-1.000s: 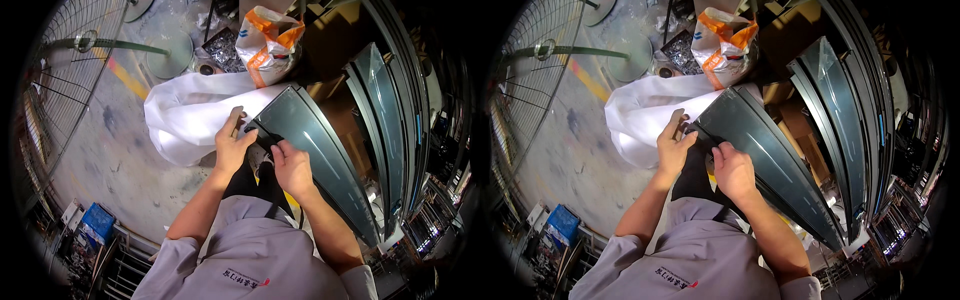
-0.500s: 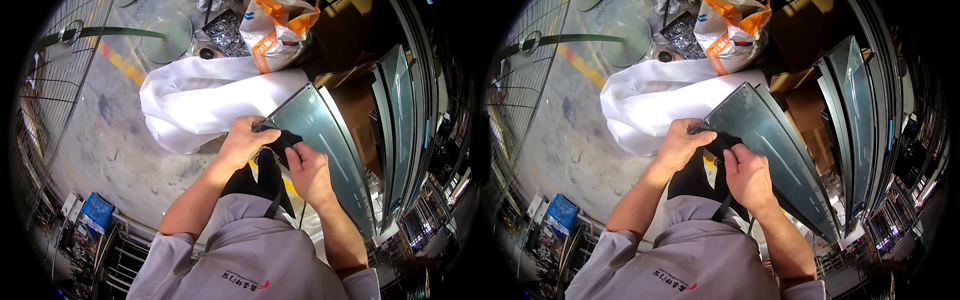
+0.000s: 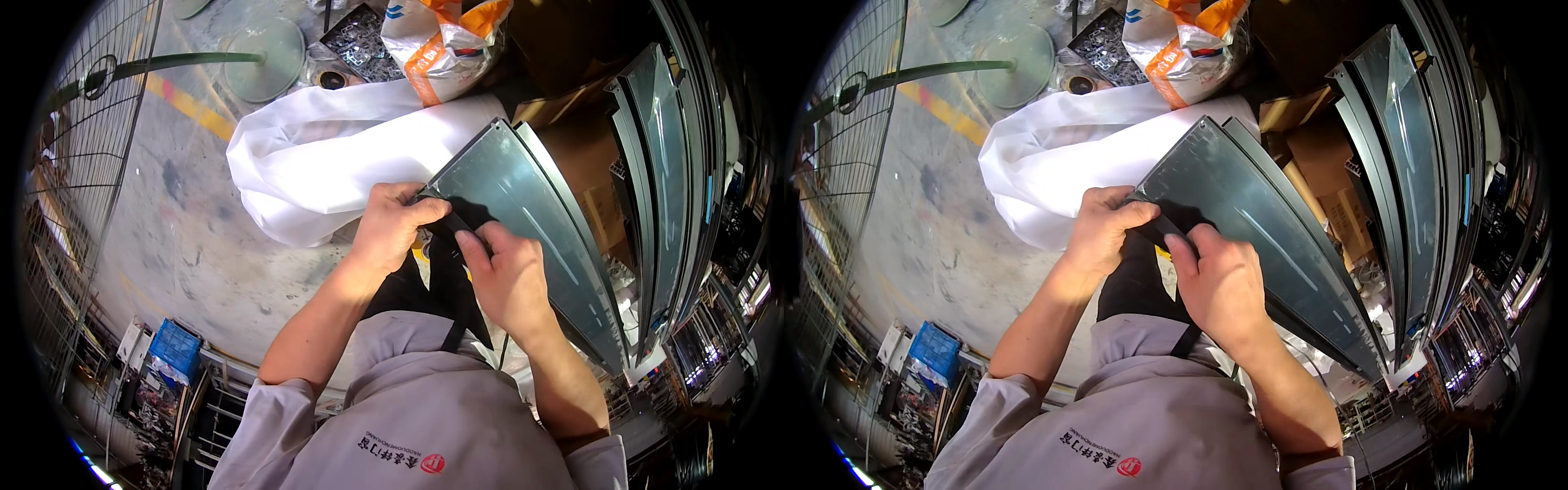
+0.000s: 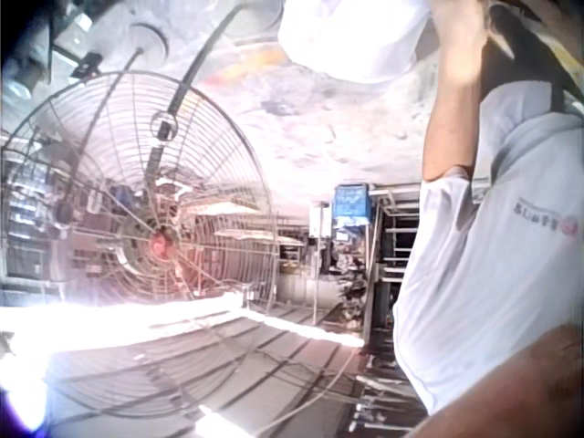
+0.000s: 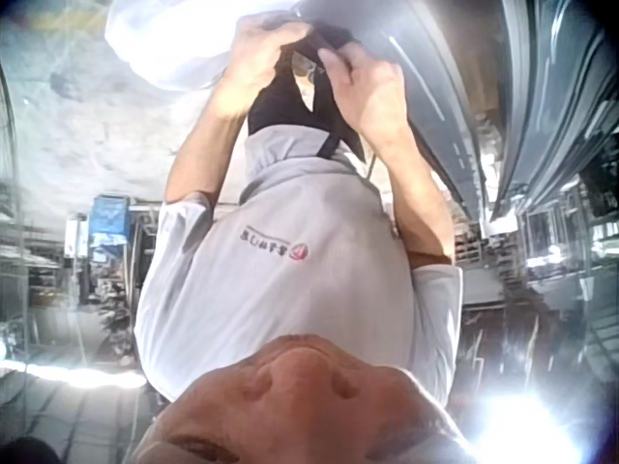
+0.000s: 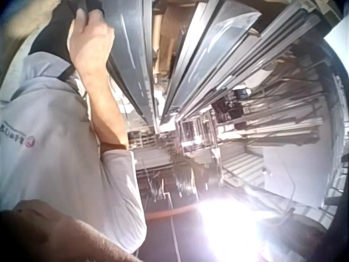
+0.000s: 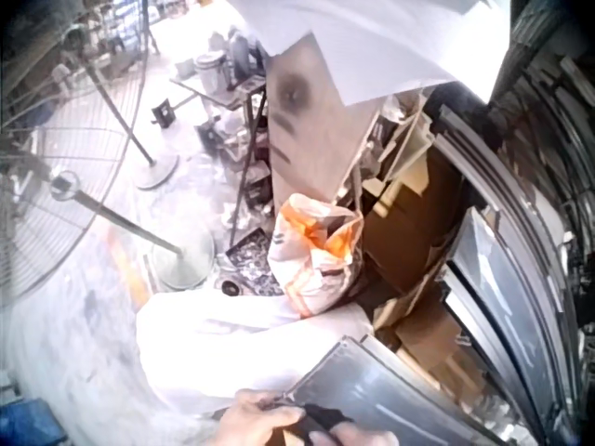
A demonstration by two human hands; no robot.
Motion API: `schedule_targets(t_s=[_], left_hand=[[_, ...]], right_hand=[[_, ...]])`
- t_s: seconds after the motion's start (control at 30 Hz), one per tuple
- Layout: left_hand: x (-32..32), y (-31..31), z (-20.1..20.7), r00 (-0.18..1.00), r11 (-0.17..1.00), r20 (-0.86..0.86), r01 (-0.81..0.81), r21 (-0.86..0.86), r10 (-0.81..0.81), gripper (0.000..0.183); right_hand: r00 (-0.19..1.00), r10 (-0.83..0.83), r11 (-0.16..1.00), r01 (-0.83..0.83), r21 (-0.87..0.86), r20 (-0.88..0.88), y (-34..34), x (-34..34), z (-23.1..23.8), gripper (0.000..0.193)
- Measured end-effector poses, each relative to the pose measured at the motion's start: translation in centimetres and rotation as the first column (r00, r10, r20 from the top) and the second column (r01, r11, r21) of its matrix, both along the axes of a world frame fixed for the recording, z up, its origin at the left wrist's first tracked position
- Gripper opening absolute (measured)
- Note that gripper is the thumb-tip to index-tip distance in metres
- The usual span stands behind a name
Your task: The person applies adhesive and rubber sealing strips to metal frames, using scissors to cut the material and smoothing the strips down by hand.
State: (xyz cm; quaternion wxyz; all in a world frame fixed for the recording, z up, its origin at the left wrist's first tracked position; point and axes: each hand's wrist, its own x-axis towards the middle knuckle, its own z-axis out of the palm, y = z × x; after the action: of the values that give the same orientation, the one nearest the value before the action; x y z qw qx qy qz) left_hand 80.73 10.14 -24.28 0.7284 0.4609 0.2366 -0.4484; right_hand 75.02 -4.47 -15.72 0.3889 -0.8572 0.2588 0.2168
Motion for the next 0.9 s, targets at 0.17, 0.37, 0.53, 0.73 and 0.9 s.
schedule_targets(t_s=[0.17, 0.37, 0.53, 0.73, 0.9], left_hand=[[0.2, 0.5, 0.1, 0.994, 0.993, -0.006, 0.112, 0.039, -0.112, 0.018], [0.4, 0.8, -0.5, 0.947, 0.952, 0.146, 0.263, 0.157, -0.285, 0.023], [0.1, 0.5, -0.8, 0.966, 0.970, 0.152, 0.187, 0.157, -0.211, 0.020], [0.3, 0.5, -1.0, 0.951, 0.981, 0.252, 0.153, 0.117, -0.178, 0.029], [-0.4, 0.0, -0.6, 0.994, 0.998, 0.105, 0.026, 0.050, -0.031, 0.017]], right_hand=[[1.000, 0.019, 0.997, -0.019, -0.070, -0.009, 0.2, 0.2, -1.0, 0.038], [0.999, 0.034, 0.996, -0.036, -0.085, -0.020, 0.0, 0.5, -0.8, 0.039], [0.999, 0.038, 0.994, -0.040, -0.098, -0.021, 0.0, 0.8, -0.6, 0.040], [0.993, 0.007, 1.000, -0.007, 0.003, -0.120, -0.7, 1.6, -0.3, 0.041], [0.982, -0.004, 0.995, -0.015, -0.100, -0.190, -0.3, 1.8, -0.3, 0.039]])
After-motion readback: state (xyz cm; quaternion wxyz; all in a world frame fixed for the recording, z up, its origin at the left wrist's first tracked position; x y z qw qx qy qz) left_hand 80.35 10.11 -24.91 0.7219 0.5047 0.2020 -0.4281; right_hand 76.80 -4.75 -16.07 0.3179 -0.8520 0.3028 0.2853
